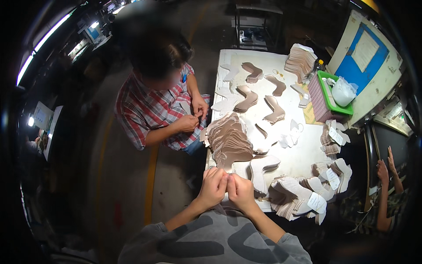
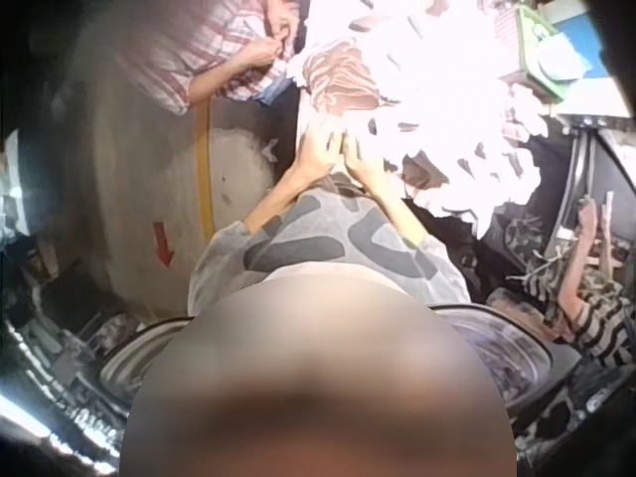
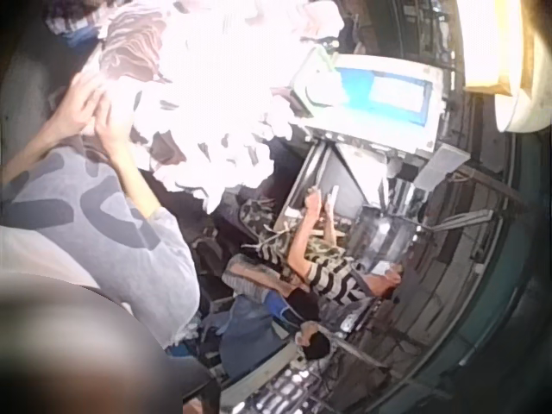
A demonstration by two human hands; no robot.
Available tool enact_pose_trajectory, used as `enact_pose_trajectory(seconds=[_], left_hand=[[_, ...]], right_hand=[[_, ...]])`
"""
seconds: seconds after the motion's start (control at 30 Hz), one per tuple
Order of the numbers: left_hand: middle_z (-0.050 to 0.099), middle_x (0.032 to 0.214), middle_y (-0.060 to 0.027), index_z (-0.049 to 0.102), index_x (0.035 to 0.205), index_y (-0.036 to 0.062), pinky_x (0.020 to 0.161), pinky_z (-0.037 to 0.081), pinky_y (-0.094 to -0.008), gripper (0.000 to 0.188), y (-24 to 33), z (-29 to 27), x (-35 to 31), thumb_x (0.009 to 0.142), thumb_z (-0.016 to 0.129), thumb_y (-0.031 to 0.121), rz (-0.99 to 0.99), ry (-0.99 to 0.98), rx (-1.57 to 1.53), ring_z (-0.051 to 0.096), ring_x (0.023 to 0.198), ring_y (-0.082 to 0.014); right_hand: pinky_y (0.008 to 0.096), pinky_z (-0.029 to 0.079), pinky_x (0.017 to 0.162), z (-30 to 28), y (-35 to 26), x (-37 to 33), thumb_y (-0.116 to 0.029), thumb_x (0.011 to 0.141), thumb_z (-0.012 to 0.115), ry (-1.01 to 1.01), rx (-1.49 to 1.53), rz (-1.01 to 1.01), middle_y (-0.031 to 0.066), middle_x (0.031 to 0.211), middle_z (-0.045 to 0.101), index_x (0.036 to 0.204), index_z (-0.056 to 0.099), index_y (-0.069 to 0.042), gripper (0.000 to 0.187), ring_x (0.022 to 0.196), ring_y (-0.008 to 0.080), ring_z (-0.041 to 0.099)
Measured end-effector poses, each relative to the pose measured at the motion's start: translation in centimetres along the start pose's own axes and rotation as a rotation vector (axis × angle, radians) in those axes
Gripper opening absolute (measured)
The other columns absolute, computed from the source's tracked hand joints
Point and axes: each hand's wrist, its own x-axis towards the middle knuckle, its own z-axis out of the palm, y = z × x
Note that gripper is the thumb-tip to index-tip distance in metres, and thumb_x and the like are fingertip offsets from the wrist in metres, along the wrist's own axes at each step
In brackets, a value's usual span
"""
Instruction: The person repeatedly picks up beige shoe-shaped parts from a table and peels off a thin white film from their surfaces by hand. The person places the peeled parts back on the table and continues the process with additional parts.
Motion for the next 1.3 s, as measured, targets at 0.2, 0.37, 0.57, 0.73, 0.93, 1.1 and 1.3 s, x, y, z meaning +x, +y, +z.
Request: enact_pose_trajectory(seconds=[0.2,0.37,0.57,0.73,0.93,1.1,1.3], left_hand=[[0.059,0.079,-0.0101,0.06,0.092,0.0065,0.074,0.042,-0.0448,0.022,-0.8,0.2,-0.9,0.105,0.057,0.024,-0.093,0.049,-0.05,0.06,0.081,-0.0326],[0.059,0.079,-0.0114,0.059,0.088,0.0048,0.074,0.043,-0.0448,0.022,-0.6,0.5,-1.3,0.104,0.058,0.02,-0.032,0.03,0.024,0.06,0.08,-0.0343],[0.059,0.08,-0.0123,0.058,0.086,0.0057,0.074,0.042,-0.0461,0.029,-0.8,0.7,-1.7,0.106,0.055,0.027,-0.106,0.008,-0.086,0.06,0.082,-0.0358],[0.059,0.079,-0.0135,0.056,0.085,0.0045,0.073,0.041,-0.047,0.029,-0.2,1.1,-2.0,0.106,0.054,0.024,-0.158,0.058,-0.1,0.059,0.08,-0.0368],[0.053,0.077,-0.0151,0.052,0.086,0.0023,0.069,0.041,-0.0447,0.03,0.2,0.3,-1.7,0.109,0.049,0.021,-0.06,0.095,-0.081,0.054,0.073,-0.034],[0.058,0.08,-0.0148,0.054,0.093,0.0024,0.064,0.043,-0.0457,0.021,0.2,-0.2,-1.8,0.108,0.051,0.016,-0.446,0.097,-0.331,0.055,0.068,-0.0358],[0.061,0.092,-0.0125,0.052,0.098,0.0037,0.084,0.04,-0.0439,0.013,1.0,-1.0,-1.5,0.107,0.05,0.012,-0.082,0.192,-0.14,0.057,0.085,-0.0335]], right_hand=[[0.0395,0.038,0.049,-0.4,2.0,-0.1,-0.013,0.105,0.055,0.079,-0.02,0.037,0.0157,0.057,0.05,0.073,0.051,-0.001,0.035,0.046,0.0288,0.046],[0.0399,0.038,0.049,0.2,1.9,-0.3,-0.016,0.106,0.057,0.063,-0.096,0.112,0.0165,0.058,0.05,0.075,0.053,0.001,0.035,0.047,0.0269,0.046],[0.0404,0.041,0.051,0.5,0.9,-0.9,-0.018,0.106,0.056,0.019,0.017,0.049,0.0178,0.061,0.053,0.078,0.058,0.001,0.034,0.049,0.0301,0.051],[0.0412,0.043,0.052,0.6,-0.1,-1.1,-0.017,0.107,0.055,-0.027,0.057,-0.032,0.0182,0.063,0.055,0.078,0.059,0.0,0.033,0.051,0.0326,0.055],[0.042,0.043,0.053,0.3,-0.9,-0.5,-0.017,0.106,0.056,-0.006,-0.002,-0.026,0.0178,0.063,0.054,0.078,0.057,-0.001,0.033,0.053,0.0349,0.055],[0.042,0.042,0.053,0.5,-1.0,0.1,-0.017,0.106,0.058,0.049,-0.031,-0.003,0.017,0.064,0.052,0.076,0.054,-0.001,0.034,0.054,0.035,0.054],[0.0417,0.04,0.052,1.3,-1.4,-0.4,-0.015,0.105,0.058,0.148,-0.056,-0.221,0.0161,0.066,0.049,0.079,0.052,0.0,0.031,0.054,0.0354,0.05]])
